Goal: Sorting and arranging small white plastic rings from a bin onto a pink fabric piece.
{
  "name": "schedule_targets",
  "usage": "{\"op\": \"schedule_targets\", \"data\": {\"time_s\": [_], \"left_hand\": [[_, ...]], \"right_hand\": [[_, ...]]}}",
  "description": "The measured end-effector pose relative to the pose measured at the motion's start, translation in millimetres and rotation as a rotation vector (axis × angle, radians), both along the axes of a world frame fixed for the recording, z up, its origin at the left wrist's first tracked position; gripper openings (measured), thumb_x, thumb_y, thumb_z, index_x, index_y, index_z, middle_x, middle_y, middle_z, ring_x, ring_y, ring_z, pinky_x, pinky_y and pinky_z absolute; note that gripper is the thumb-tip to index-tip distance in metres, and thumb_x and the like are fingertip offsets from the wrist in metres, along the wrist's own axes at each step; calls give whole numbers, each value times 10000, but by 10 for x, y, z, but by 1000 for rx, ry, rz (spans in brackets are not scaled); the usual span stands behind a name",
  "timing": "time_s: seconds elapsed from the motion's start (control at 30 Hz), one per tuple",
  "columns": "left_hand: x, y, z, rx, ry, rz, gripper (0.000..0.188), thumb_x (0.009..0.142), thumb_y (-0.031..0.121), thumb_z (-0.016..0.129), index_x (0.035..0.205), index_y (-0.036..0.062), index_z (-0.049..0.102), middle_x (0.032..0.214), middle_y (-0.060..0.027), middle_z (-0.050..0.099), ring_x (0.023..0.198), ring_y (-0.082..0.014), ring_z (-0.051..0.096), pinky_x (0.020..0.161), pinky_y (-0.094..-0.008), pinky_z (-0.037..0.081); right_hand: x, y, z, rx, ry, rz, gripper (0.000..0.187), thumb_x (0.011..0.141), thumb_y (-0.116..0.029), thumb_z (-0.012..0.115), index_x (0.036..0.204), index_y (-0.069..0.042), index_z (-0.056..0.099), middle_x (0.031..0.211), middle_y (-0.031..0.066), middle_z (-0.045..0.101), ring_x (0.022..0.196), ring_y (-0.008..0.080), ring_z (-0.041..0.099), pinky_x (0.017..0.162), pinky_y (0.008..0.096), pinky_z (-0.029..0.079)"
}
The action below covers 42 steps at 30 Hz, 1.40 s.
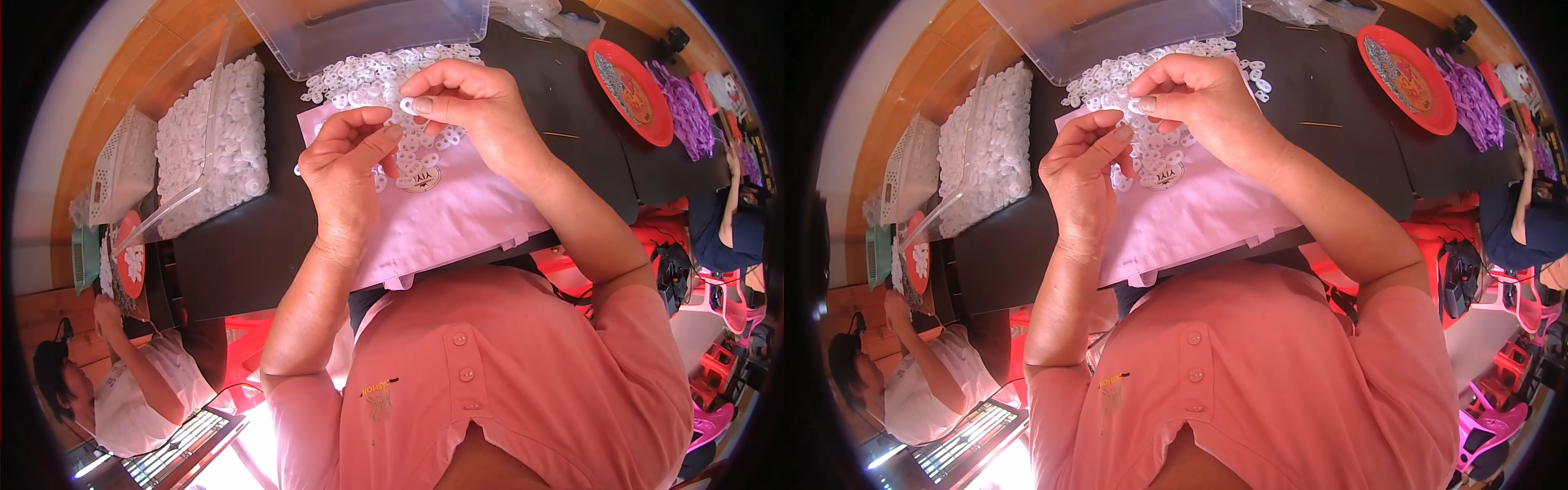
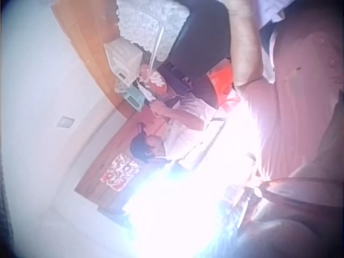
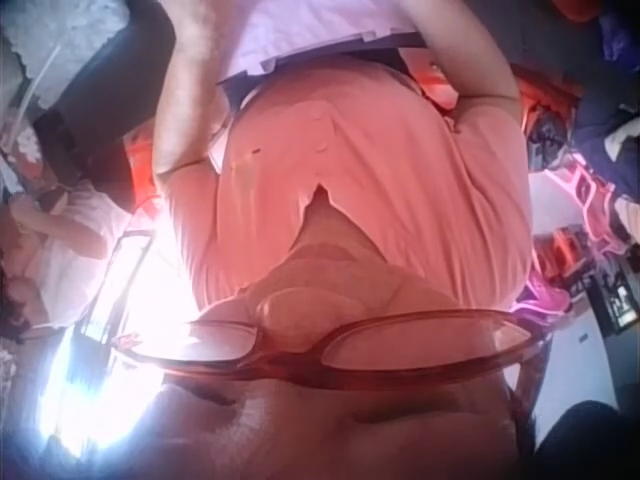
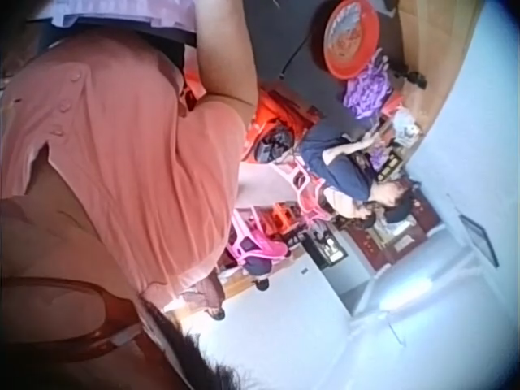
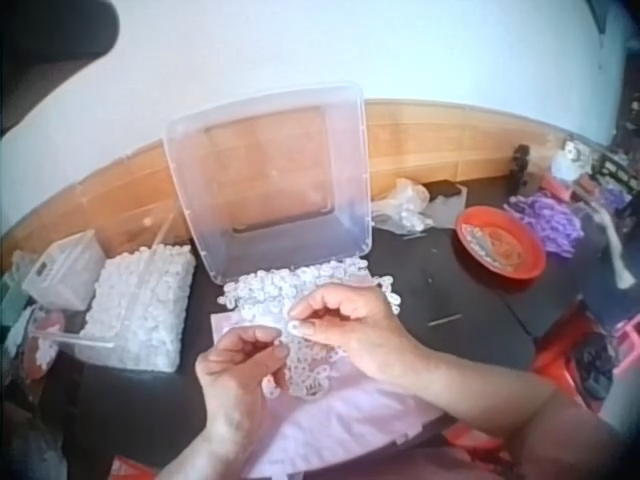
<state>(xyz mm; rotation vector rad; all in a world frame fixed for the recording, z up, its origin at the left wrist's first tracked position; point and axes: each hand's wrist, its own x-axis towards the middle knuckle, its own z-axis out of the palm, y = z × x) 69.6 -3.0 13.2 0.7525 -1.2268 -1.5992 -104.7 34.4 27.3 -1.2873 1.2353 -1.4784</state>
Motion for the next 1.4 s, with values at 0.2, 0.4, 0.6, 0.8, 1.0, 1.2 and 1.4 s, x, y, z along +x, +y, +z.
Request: {"op": "schedule_targets", "data": {"time_s": [0.2, 0.4, 0.6, 0.8, 1.0, 1.2, 1.4], "left_hand": [[-30, 26, 25, 32, 48, 31, 149, 817, -55, 694, 960, -39, 658, 769, -51, 645, 570, -95, 556, 508, -228, 437], [-26, 52, 48, 8, 23, 69, 144, 812, -55, 700, 947, -43, 653, 753, -50, 642, 569, -90, 554, 491, -227, 427], [-27, 71, 72, 25, 71, 78, 148, 807, -64, 705, 941, -41, 648, 743, -49, 638, 566, -92, 552, 484, -232, 428], [-12, 72, 43, 2, 75, 52, 171, 811, -80, 707, 963, -29, 647, 769, -53, 643, 597, -82, 559, 496, -223, 454], [10, 98, 64, -130, 31, -8, 245, 818, -84, 709, 1041, -16, 631, 840, -44, 646, 717, -81, 603, 531, -206, 485], [11, 113, 76, -142, -2, -23, 300, 818, -89, 712, 1095, -13, 626, 893, -46, 644, 772, -91, 623, 580, -207, 507], [16, 117, 32, -359, -46, -55, 329, 802, -99, 728, 1104, -17, 625, 950, -44, 637, 792, -101, 628, 685, -228, 528]], "right_hand": [[56, 11, -9, -53, -50, 3, 126, 867, -39, 681, 984, 4, 690, 866, 46, 688, 706, 86, 625, 619, 220, 518], [71, 20, -15, -23, -31, 13, 132, 868, -37, 679, 995, 0, 682, 879, 44, 685, 725, 81, 621, 622, 220, 518], [118, 38, -53, -20, -84, 24, 118, 880, -54, 671, 993, -21, 679, 869, 27, 678, 731, 69, 618, 621, 214, 512], [128, 50, -28, 9, -111, 46, 103, 883, -64, 672, 979, -29, 678, 841, 13, 664, 723, 64, 610, 621, 210, 507], [36, 46, 27, 73, -186, 158, 111, 873, -62, 674, 969, -6, 677, 849, 39, 672, 694, 94, 608, 628, 233, 504], [-36, 39, 80, 104, -193, 228, 90, 885, -59, 662, 945, 8, 673, 864, 52, 672, 702, 114, 618, 625, 245, 512], [-45, 47, 112, 130, -203, 251, 99, 885, -83, 660, 931, 4, 667, 816, 41, 657, 679, 112, 607, 613, 245, 496]]}}
